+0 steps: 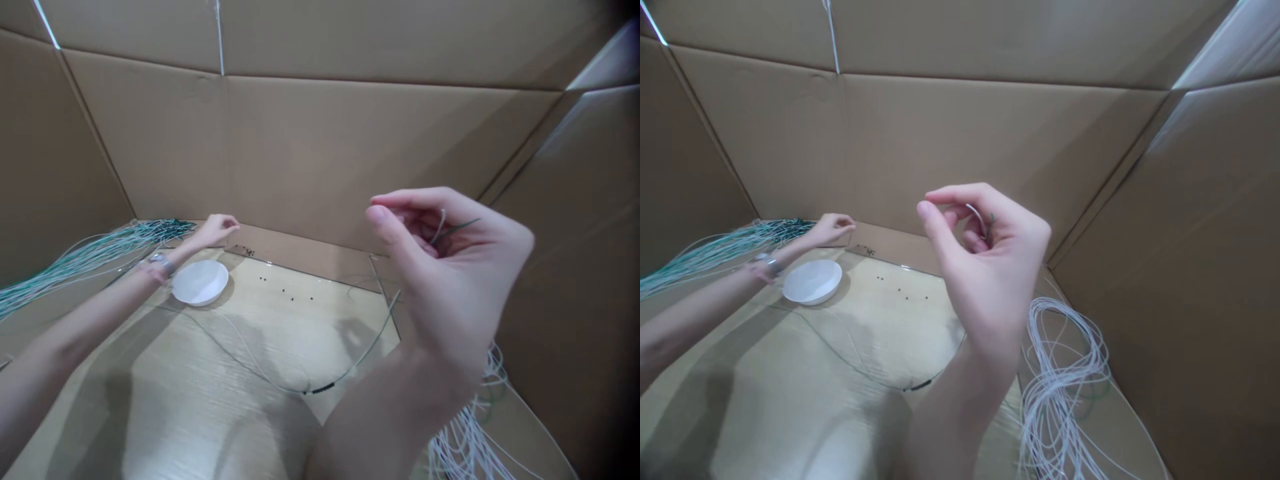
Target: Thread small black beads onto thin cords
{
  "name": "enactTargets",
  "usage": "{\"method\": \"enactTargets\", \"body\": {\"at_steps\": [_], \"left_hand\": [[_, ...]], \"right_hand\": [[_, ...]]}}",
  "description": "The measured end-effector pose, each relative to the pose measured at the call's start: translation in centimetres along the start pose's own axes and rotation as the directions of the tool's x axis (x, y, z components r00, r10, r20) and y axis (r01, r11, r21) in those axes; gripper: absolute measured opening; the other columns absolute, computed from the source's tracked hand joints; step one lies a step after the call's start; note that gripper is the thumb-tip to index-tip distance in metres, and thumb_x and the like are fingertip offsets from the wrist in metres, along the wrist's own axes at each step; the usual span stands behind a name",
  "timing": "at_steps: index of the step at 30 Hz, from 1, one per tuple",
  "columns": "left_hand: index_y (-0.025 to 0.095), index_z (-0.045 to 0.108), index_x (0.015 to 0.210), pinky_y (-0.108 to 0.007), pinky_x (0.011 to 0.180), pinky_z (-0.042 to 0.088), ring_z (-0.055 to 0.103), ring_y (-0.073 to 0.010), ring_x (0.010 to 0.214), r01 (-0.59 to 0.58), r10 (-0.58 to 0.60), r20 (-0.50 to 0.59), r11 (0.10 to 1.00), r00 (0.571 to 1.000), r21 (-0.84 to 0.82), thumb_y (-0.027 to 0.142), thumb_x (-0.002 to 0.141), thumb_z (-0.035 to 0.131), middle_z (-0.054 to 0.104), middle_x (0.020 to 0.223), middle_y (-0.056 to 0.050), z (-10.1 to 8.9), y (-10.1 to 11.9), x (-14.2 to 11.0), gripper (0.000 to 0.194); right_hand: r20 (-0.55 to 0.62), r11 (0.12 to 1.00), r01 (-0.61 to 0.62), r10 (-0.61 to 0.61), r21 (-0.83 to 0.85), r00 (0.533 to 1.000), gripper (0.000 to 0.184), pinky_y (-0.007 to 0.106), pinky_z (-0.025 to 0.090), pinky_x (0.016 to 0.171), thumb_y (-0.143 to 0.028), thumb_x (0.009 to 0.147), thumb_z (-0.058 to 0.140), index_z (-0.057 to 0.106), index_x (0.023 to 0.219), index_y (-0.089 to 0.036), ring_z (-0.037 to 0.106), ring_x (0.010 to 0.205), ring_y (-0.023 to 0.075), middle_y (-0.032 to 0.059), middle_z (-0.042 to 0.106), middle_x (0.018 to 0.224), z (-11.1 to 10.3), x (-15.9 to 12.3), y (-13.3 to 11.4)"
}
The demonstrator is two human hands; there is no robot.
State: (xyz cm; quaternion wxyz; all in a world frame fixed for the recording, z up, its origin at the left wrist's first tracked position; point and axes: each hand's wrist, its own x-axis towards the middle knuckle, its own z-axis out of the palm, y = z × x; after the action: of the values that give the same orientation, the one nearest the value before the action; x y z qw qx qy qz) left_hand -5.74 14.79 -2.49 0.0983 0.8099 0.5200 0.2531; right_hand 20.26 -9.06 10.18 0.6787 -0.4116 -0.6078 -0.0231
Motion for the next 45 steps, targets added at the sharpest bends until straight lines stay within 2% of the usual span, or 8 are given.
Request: {"method": "enactTargets", "body": {"at_steps": [6, 12, 16, 19, 26, 35, 39, 45], "left_hand": [[0.016, 0.053, 0.115, -0.040, 0.091, 0.049, 0.057, -0.0242, 0.110, 0.031, -0.087, -0.283, 0.980, 0.955, -0.199, 0.048, 0.084, 0.048, 0.060, 0.119, -0.012, -4.3, -2.7, -11.5, 0.045], [0.024, 0.030, 0.137, -0.049, 0.103, 0.039, 0.037, -0.0321, 0.132, 0.033, -0.045, -0.053, 0.976, 0.998, -0.217, 0.046, 0.068, 0.071, 0.029, 0.148, -0.016, -0.2, -4.9, -19.1, 0.083], [0.019, 0.055, 0.104, -0.042, 0.099, 0.044, 0.047, -0.0295, 0.125, -0.021, 0.002, -0.076, 0.969, 0.997, -0.245, 0.044, 0.074, 0.066, 0.044, 0.137, -0.016, 1.7, -4.8, -18.8, 0.041], [0.019, 0.056, 0.080, -0.040, 0.101, 0.041, 0.049, -0.0265, 0.123, -0.059, 0.035, -0.101, 0.969, 0.994, -0.239, 0.038, 0.078, 0.063, 0.051, 0.130, -0.013, 1.8, -4.2, -18.3, 0.021], [0.020, 0.059, 0.080, -0.040, 0.106, 0.036, 0.041, -0.0250, 0.130, -0.184, 0.150, -0.188, 0.967, 0.971, -0.175, 0.028, 0.080, 0.059, 0.042, 0.139, -0.012, 1.3, -3.7, -19.0, 0.009], [0.018, 0.057, 0.080, -0.045, 0.101, 0.041, 0.048, -0.0287, 0.123, 0.022, -0.076, -0.209, 0.968, 0.975, -0.248, 0.039, 0.074, 0.065, 0.053, 0.127, -0.014, 1.5, -4.9, -18.2, 0.023], [0.019, 0.052, 0.109, -0.041, 0.096, 0.047, 0.046, -0.0278, 0.126, 0.040, -0.101, -0.203, 0.957, 0.974, -0.286, 0.046, 0.073, 0.065, 0.045, 0.136, -0.017, 1.9, -5.9, -18.2, 0.047], [0.022, 0.043, 0.125, -0.052, 0.108, 0.032, 0.032, -0.0317, 0.135, 0.024, -0.060, -0.259, 0.990, 0.964, -0.141, 0.050, 0.071, 0.067, 0.032, 0.146, -0.015, 0.9, -6.0, -18.6, 0.066]], "right_hand": [[-0.081, 1.000, 0.012, -0.014, -0.026, 0.997, 0.005, 0.023, 0.027, 0.045, -0.012, 0.072, 0.070, 0.070, 0.074, -0.017, 0.042, 0.051, 0.0064, -0.0043, 0.052, 0.054, 0.5, 0.3, -0.3], [-0.107, 0.998, 0.035, -0.040, -0.049, 0.993, 0.007, 0.025, 0.028, 0.046, -0.011, 0.069, 0.071, 0.071, 0.073, -0.016, 0.046, 0.052, 0.0075, -0.0027, 0.054, 0.055, 1.0, 0.4, -0.4], [-0.107, 0.998, 0.047, -0.051, -0.042, 0.993, 0.010, 0.026, 0.027, 0.046, -0.008, 0.067, 0.071, 0.071, 0.072, -0.017, 0.046, 0.050, 0.0079, -0.0033, 0.052, 0.052, 1.6, 0.4, -0.4], [-0.097, 0.999, 0.033, -0.037, -0.039, 0.995, 0.009, 0.026, 0.026, 0.045, -0.010, 0.067, 0.072, 0.071, 0.072, -0.018, 0.046, 0.050, 0.0081, -0.0026, 0.054, 0.053, 2.0, 0.4, -0.5], [-0.068, 0.996, 0.013, -0.019, -0.084, 0.998, 0.010, 0.027, 0.026, 0.045, -0.013, 0.065, 0.073, 0.071, 0.072, -0.019, 0.045, 0.049, 0.0088, -0.0037, 0.049, 0.050, 2.9, 0.4, -0.5], [-0.040, 0.996, 0.026, -0.030, -0.086, 0.999, 0.006, 0.027, 0.026, 0.046, -0.014, 0.068, 0.072, 0.070, 0.072, -0.019, 0.045, 0.050, 0.0087, -0.0034, 0.049, 0.051, 3.1, 0.4, -0.8], [-0.054, 0.996, 0.022, -0.027, -0.088, 0.998, 0.008, 0.026, 0.026, 0.046, -0.013, 0.067, 0.073, 0.071, 0.072, -0.018, 0.045, 0.049, 0.0080, -0.0032, 0.050, 0.052, 2.8, 0.3, -0.8], [-0.085, 0.996, 0.030, -0.037, -0.078, 0.996, 0.011, 0.026, 0.026, 0.046, -0.010, 0.066, 0.072, 0.071, 0.074, -0.017, 0.044, 0.050, 0.0079, -0.0020, 0.054, 0.055, 1.7, 0.3, -0.7]]}}
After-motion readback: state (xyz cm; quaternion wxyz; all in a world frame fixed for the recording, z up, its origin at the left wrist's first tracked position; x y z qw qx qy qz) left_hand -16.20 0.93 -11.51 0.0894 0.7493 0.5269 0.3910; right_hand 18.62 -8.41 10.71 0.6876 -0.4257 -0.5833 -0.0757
